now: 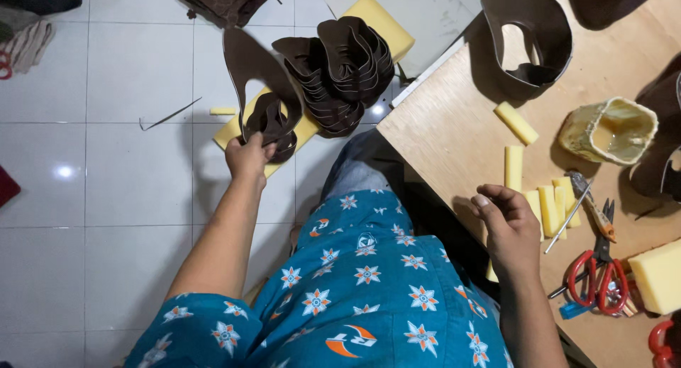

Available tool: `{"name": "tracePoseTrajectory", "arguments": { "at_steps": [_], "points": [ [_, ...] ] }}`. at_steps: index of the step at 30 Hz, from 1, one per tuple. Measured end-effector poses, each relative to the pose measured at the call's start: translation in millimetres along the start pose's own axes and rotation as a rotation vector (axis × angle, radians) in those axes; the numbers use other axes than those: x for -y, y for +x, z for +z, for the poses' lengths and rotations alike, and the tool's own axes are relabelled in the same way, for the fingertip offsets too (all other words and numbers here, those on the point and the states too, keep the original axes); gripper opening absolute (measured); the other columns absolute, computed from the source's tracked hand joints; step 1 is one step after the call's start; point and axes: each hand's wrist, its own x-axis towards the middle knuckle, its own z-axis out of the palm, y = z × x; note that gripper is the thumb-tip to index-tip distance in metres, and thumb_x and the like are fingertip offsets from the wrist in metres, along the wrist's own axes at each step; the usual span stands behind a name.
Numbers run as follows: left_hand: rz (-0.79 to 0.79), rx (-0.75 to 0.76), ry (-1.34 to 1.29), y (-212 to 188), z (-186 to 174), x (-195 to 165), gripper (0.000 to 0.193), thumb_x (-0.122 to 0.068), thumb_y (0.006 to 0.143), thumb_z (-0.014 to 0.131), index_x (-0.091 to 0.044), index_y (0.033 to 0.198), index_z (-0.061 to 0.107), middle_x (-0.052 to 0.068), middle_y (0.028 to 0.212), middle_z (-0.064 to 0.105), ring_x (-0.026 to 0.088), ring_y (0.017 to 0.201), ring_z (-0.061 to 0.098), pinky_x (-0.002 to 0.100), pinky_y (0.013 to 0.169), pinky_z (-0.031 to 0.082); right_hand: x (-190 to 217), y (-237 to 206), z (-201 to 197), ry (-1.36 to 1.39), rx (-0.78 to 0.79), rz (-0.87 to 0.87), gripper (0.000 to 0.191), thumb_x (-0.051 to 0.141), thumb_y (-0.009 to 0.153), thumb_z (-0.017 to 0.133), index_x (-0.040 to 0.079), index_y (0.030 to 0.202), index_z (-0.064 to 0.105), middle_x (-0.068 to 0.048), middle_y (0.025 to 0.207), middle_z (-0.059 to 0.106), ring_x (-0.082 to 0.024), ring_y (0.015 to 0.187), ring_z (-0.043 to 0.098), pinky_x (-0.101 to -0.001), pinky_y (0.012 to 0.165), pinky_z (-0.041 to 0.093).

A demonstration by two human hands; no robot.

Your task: The person inserts yellow foam strips into brown shoe-shaped parts, applies adhesive with a brush, and presses the foam into place. They repeat this process on multiple parts, occasionally trimming foam with scissors and inspecting the fit.

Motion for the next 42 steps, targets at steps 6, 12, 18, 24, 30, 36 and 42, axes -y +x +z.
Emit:
{"name": "tracePoseTrajectory", "arguments": {
  "at_steps": [6, 12, 18, 24, 30, 36, 42],
  "points": [
    [-0.379, -0.298, 0.061, 13, -63, 53, 0.033, -0.018, 0.095, 0.065, 0.006, 0.116, 0.055, 0.017, 0.103, 0.066, 0.022, 0.068, 0.071, 0.031, 0.063, 0.064, -2, 1, -3, -0.046, 0.027, 0.052, 0.027, 0.009, 0.098, 0.066, -0.004, 0.121, 0.063, -0.009, 0.111, 0.069, -0.016, 0.097, 0.068, -0.0293, 0.089, 0.055],
    [-0.513, -0.240, -0.150, 13, -94, 56, 0.064, -0.049, 0.096, 0.055, -0.002, 0.138, 0.044, 0.022, 0.125, 0.062, 0.030, 0.098, 0.071, 0.042, 0.084, 0.062, 3, 2, 4, -0.146, 0.058, 0.093, 0.028, 0.011, 0.098, 0.065, -0.004, 0.121, 0.063, -0.010, 0.114, 0.070, -0.016, 0.100, 0.067, -0.0311, 0.091, 0.055],
    [-0.538, -0.283, -0.159, 17, -101, 44, 0.083, -0.066, 0.102, 0.031, -0.003, 0.156, 0.024, 0.026, 0.149, 0.046, 0.039, 0.125, 0.064, 0.051, 0.104, 0.052, 8, 2, 12, -0.143, 0.138, 0.087, 0.027, 0.010, 0.097, 0.065, -0.004, 0.121, 0.063, -0.012, 0.114, 0.071, -0.019, 0.097, 0.069, -0.0326, 0.089, 0.055],
    [-0.503, -0.114, -0.003, 16, -76, 80, 0.074, -0.059, 0.104, 0.036, -0.003, 0.153, 0.033, 0.022, 0.145, 0.055, 0.037, 0.120, 0.065, 0.049, 0.098, 0.053, 7, 5, 10, -0.135, 0.115, 0.081, 0.026, 0.008, 0.097, 0.064, -0.004, 0.120, 0.063, -0.012, 0.115, 0.071, -0.018, 0.100, 0.069, -0.0317, 0.091, 0.055],
    [-0.229, 0.075, 0.532, -14, -55, 106, 0.039, -0.038, 0.100, 0.059, 0.001, 0.101, 0.066, 0.014, 0.092, 0.071, 0.023, 0.077, 0.068, 0.039, 0.070, 0.055, -11, 7, -3, -0.037, 0.065, 0.061, 0.024, 0.009, 0.095, 0.066, -0.002, 0.117, 0.064, -0.009, 0.111, 0.071, -0.016, 0.095, 0.069, -0.0321, 0.087, 0.057],
    [0.292, 0.185, 0.551, -51, 15, 47, 0.048, -0.033, 0.106, 0.057, -0.002, 0.070, 0.059, 0.014, 0.064, 0.064, 0.021, 0.055, 0.060, 0.040, 0.059, 0.048, -21, 19, -14, -0.239, -0.097, -0.092, 0.021, 0.018, 0.097, 0.071, -0.001, 0.106, 0.071, -0.006, 0.095, 0.072, -0.013, 0.087, 0.066, -0.0282, 0.082, 0.053],
    [1.025, 0.599, 0.522, -118, 133, -32, 0.039, -0.029, 0.105, 0.059, 0.000, 0.078, 0.055, 0.020, 0.075, 0.057, 0.038, 0.069, 0.057, 0.046, 0.064, 0.045, 54, 5, -16, -0.074, -0.065, -0.126, 0.029, 0.019, 0.095, 0.067, 0.001, 0.117, 0.070, -0.008, 0.111, 0.073, -0.014, 0.101, 0.065, -0.0289, 0.091, 0.051]
  ]
}}
